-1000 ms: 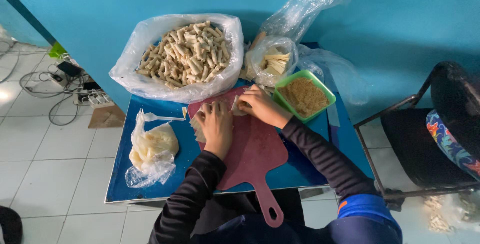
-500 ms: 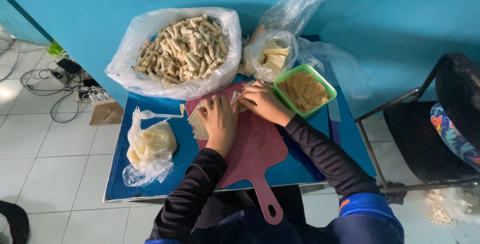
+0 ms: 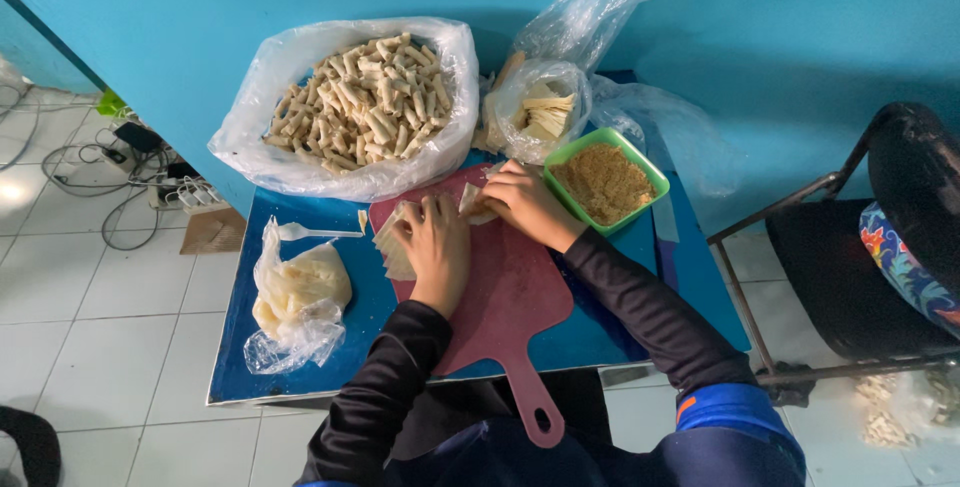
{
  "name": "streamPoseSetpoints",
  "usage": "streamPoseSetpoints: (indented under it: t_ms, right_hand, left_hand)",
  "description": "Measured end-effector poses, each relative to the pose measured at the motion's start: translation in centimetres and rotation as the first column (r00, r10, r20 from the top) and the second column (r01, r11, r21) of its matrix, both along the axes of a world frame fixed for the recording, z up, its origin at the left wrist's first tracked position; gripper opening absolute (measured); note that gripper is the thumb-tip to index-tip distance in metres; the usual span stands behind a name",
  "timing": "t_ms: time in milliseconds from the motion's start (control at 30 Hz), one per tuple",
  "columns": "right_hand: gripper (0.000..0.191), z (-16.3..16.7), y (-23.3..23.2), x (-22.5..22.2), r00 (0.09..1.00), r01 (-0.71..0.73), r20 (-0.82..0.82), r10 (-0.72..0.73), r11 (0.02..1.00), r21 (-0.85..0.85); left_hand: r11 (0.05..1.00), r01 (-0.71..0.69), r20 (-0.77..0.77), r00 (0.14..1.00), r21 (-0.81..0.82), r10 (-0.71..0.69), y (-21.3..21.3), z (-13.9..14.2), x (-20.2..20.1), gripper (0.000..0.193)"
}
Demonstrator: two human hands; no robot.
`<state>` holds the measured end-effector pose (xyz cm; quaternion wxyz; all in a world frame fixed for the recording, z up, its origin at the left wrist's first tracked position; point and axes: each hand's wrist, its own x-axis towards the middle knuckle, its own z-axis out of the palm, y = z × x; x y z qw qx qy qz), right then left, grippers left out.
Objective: The person picks up thin square dough sheets from a cutting board, folds and presses them by hand, dips the folded pieces into a green container of brown powder, and places the finished rolled pieces into a large plastic bag of similar pieces. The person repeats this cycle continuously at the table.
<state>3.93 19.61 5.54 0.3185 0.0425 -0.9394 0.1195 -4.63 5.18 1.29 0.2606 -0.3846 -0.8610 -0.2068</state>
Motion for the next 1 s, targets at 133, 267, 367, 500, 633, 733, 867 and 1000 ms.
streamPoseSetpoints:
  t_ms: [133, 267, 367, 500, 633, 733, 867, 1000]
  right_hand:
    - [0.013, 0.1, -0.1, 0.1, 0.999, 0.018, -0.034, -0.018, 1.000, -0.010]
    - [0.012, 0.0, -0.2, 0.4, 0.996, 0.085, 0.038, -0.081, 0.990, -0.114]
    - [0.015, -0.4, 0.0, 0.8, 0.992, 0.112, 0.067, -0.102, 0.980, -0.165]
    - [0.009, -1.1, 0.0, 1.2, 0.968, 0.250, 0.053, -0.246, 0.960, -0.123]
    - [0.014, -1.6, -0.3, 1.4, 0.947, 0.321, 0.066, -0.315, 0.941, -0.109]
    - [0.017, -1.6, -0.3, 1.3, 0.953, 0.303, 0.046, -0.300, 0.943, -0.135]
    - [0.018, -1.3, -0.3, 1.1, 0.958, 0.288, 0.064, -0.281, 0.938, -0.191]
    - [0.020, -1.3, -0.5, 1.1, 0.971, 0.237, 0.036, -0.235, 0.950, -0.202]
  left_hand:
    - [0.997, 0.059, 0.055, 0.997, 0.045, -0.061, 0.0, 0.2, -0.1, 0.029]
    - [0.990, 0.125, 0.195, 0.971, 0.069, -0.136, 0.0, 0.6, -0.3, 0.025]
    - [0.984, 0.152, 0.252, 0.952, 0.097, -0.172, 0.3, 0.9, -0.4, 0.024]
    - [0.969, 0.190, 0.210, 0.953, 0.156, -0.220, 0.4, 1.1, -0.4, 0.024]
    - [0.956, 0.239, 0.186, 0.945, 0.171, -0.269, 0.5, 1.1, -0.4, 0.022]
    - [0.949, 0.266, 0.154, 0.944, 0.170, -0.292, 0.4, 0.9, -0.4, 0.024]
    - [0.945, 0.297, 0.185, 0.930, 0.139, -0.319, 0.3, 0.8, -0.4, 0.023]
    - [0.937, 0.321, 0.193, 0.919, 0.137, -0.343, 0.3, 1.0, -0.3, 0.025]
